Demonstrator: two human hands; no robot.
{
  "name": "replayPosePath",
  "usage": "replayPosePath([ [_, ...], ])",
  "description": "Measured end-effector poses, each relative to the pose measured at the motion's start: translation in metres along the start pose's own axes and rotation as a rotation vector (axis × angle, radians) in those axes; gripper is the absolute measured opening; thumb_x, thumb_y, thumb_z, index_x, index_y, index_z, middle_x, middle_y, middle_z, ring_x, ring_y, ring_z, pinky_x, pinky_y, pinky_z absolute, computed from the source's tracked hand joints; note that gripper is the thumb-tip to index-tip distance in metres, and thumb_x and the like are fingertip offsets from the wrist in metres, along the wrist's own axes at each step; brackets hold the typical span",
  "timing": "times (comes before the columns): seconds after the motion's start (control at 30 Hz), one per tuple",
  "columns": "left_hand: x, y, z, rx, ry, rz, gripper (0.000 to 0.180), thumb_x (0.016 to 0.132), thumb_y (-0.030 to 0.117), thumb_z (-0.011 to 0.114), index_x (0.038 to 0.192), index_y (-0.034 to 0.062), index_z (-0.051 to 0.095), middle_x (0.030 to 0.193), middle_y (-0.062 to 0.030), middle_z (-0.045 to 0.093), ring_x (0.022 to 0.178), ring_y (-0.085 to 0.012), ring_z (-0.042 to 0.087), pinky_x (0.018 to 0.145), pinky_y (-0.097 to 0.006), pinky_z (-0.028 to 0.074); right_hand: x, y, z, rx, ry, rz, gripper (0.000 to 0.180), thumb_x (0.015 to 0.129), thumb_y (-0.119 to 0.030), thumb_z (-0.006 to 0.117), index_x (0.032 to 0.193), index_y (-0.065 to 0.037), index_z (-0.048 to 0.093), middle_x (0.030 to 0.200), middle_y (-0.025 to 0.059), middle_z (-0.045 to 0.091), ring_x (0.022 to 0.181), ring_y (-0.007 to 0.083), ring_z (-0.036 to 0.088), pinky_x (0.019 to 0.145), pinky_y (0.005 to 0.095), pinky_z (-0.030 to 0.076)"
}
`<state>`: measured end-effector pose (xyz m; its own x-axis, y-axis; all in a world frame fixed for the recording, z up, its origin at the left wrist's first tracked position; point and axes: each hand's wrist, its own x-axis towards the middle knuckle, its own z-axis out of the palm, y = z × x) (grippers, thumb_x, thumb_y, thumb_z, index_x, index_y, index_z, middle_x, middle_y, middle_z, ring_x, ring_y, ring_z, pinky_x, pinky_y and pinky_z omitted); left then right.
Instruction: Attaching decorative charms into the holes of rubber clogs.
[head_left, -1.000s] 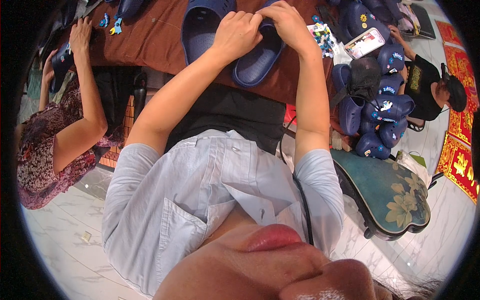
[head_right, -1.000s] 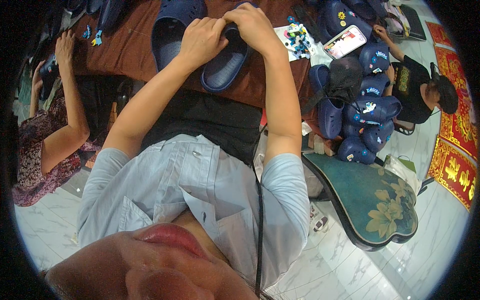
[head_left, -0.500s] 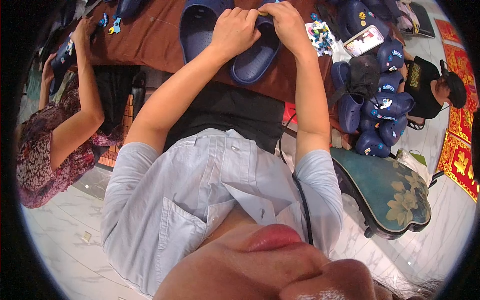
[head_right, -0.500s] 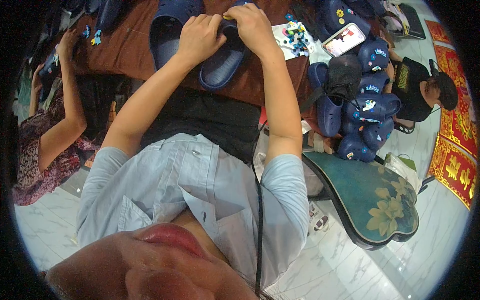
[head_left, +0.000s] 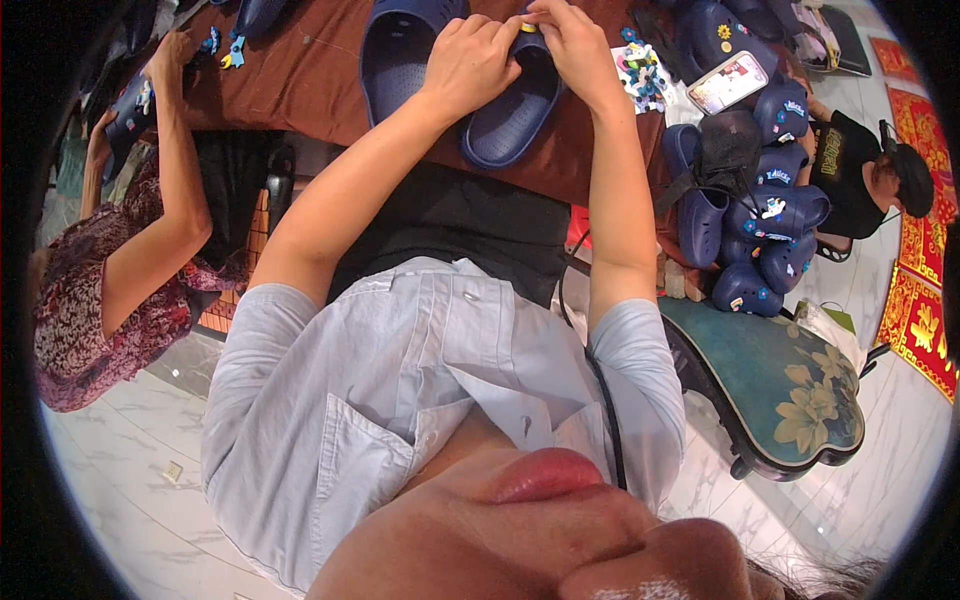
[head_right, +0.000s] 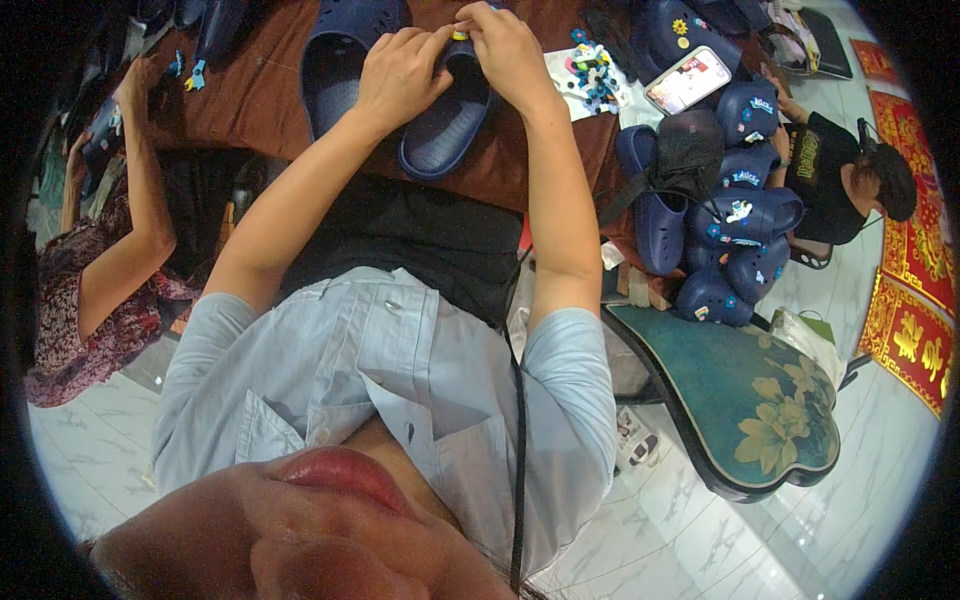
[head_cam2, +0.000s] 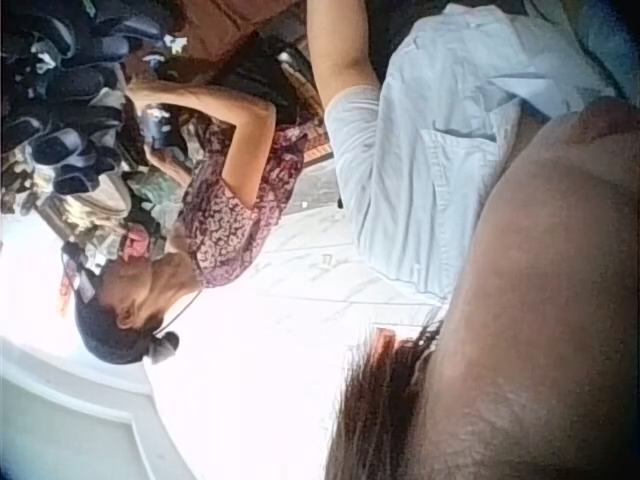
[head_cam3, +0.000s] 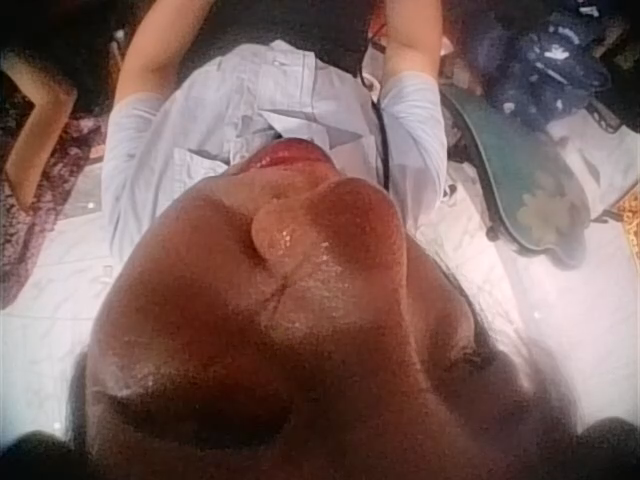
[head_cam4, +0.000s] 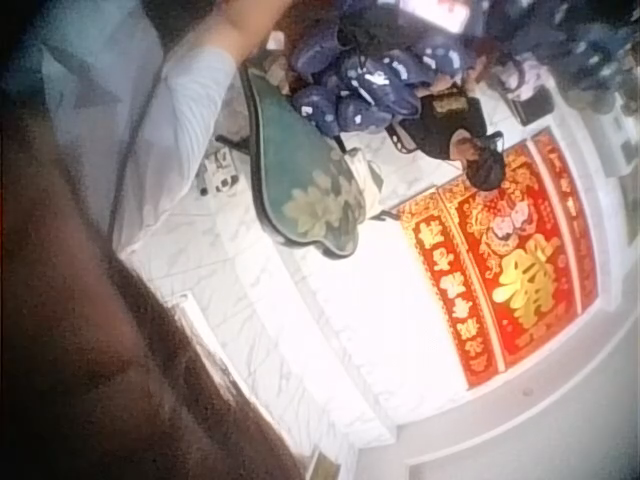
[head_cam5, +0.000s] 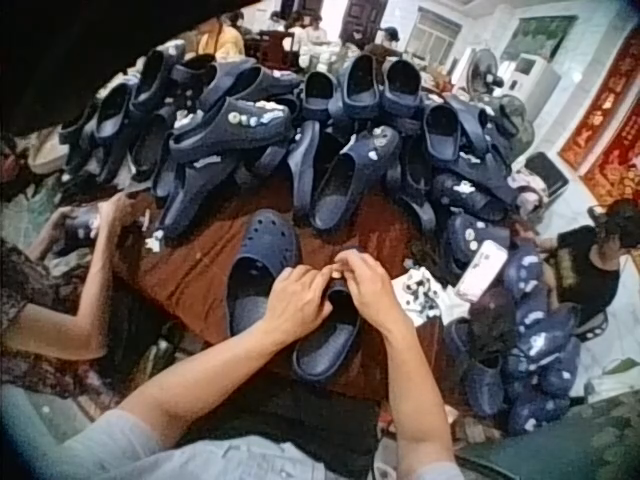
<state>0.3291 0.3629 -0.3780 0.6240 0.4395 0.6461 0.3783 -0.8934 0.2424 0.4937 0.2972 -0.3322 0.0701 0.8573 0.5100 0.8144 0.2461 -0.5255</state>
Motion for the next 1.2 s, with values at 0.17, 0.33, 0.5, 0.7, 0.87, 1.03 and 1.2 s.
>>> replayPosePath([
  [0.17, 0.003, 0.001, -0.003, -0.007, -0.049, 0.0, 0.057, 0.073, 0.016, 0.073, 0.128, 0.0099, 0.06, 0.099, -0.0069, 0.069, 0.1, -0.0234, 0.065, 0.085, -0.039, 0.049, -0.002, -0.016, -0.001, 0.269, 0.124, 0.184, 0.01, 0.092, -0.002, 0.061, 0.101, 0.001, 0.065, 0.094, 0.0166, 0.071, 0.081, 0.026, 0.069, 0.072, 0.0335, 0.054],
  [0.33, 0.004, -0.003, -0.004, -0.024, -0.01, 0.045, 0.056, 0.074, 0.016, 0.074, 0.127, 0.009, 0.061, 0.114, -0.009, 0.067, 0.112, -0.025, 0.061, 0.093, -0.039, 0.049, -0.036, 0.002, 0.007, 0.073, 0.171, 0.161, 0.03, 0.094, -0.018, 0.064, 0.12, -0.004, 0.061, 0.116, 0.016, 0.066, 0.107, 0.033, 0.061, 0.095, 0.0392, 0.047],
  [0.5, 0.012, -0.004, -0.016, -0.167, -0.136, -0.006, 0.045, 0.082, 0.02, 0.072, 0.125, 0.0071, 0.064, 0.118, -0.011, 0.066, 0.115, -0.0284, 0.059, 0.097, -0.041, 0.048, -0.081, -0.004, 0.014, -0.107, 0.215, 0.138, 0.05, 0.091, -0.03, 0.07, 0.131, -0.003, 0.057, 0.137, 0.0192, 0.053, 0.128, 0.0383, 0.043, 0.11, 0.0473, 0.033],
  [0.7, 0.043, -0.036, -0.006, -0.429, -0.306, 0.057, 0.024, 0.091, 0.018, 0.067, 0.105, -0.0016, 0.071, 0.095, -0.0196, 0.07, 0.087, -0.0347, 0.07, 0.077, -0.04, 0.055, -0.098, -0.016, 0.032, -0.098, 0.292, 0.204, 0.05, 0.088, -0.021, 0.07, 0.132, -0.002, 0.056, 0.14, 0.0189, 0.051, 0.13, 0.0389, 0.041, 0.111, 0.0487, 0.032],
  [0.87, 0.058, -0.043, 0.003, -0.448, -0.442, -0.082, 0.022, 0.089, 0.022, 0.07, 0.093, 0.0009, 0.074, 0.086, -0.0173, 0.072, 0.082, -0.0369, 0.069, 0.073, -0.041, 0.055, -0.099, -0.012, 0.04, -0.087, 0.371, 0.193, 0.048, 0.086, -0.013, 0.065, 0.131, -0.001, 0.056, 0.138, 0.0192, 0.054, 0.129, 0.0385, 0.043, 0.111, 0.0486, 0.032],
  [1.03, 0.07, -0.035, -0.002, -0.549, -0.439, -0.296, 0.024, 0.083, 0.022, 0.077, 0.082, -0.0018, 0.074, 0.072, -0.0182, 0.07, 0.068, -0.0306, 0.071, 0.065, -0.039, 0.054, -0.099, -0.008, 0.041, -0.11, 0.396, 0.136, 0.047, 0.085, -0.013, 0.064, 0.13, 0.0, 0.057, 0.134, 0.0196, 0.056, 0.126, 0.0393, 0.046, 0.109, 0.0484, 0.034],
  [1.2, 0.071, -0.032, -0.006, -0.534, -0.468, -0.322, 0.023, 0.084, 0.021, 0.077, 0.082, -0.0017, 0.075, 0.071, -0.0167, 0.071, 0.065, -0.0271, 0.071, 0.064, -0.037, 0.054, -0.098, -0.009, 0.041, -0.108, 0.409, 0.13, 0.047, 0.085, -0.012, 0.064, 0.129, 0.0, 0.058, 0.133, 0.0196, 0.057, 0.124, 0.039, 0.047, 0.108, 0.0484, 0.034],
])
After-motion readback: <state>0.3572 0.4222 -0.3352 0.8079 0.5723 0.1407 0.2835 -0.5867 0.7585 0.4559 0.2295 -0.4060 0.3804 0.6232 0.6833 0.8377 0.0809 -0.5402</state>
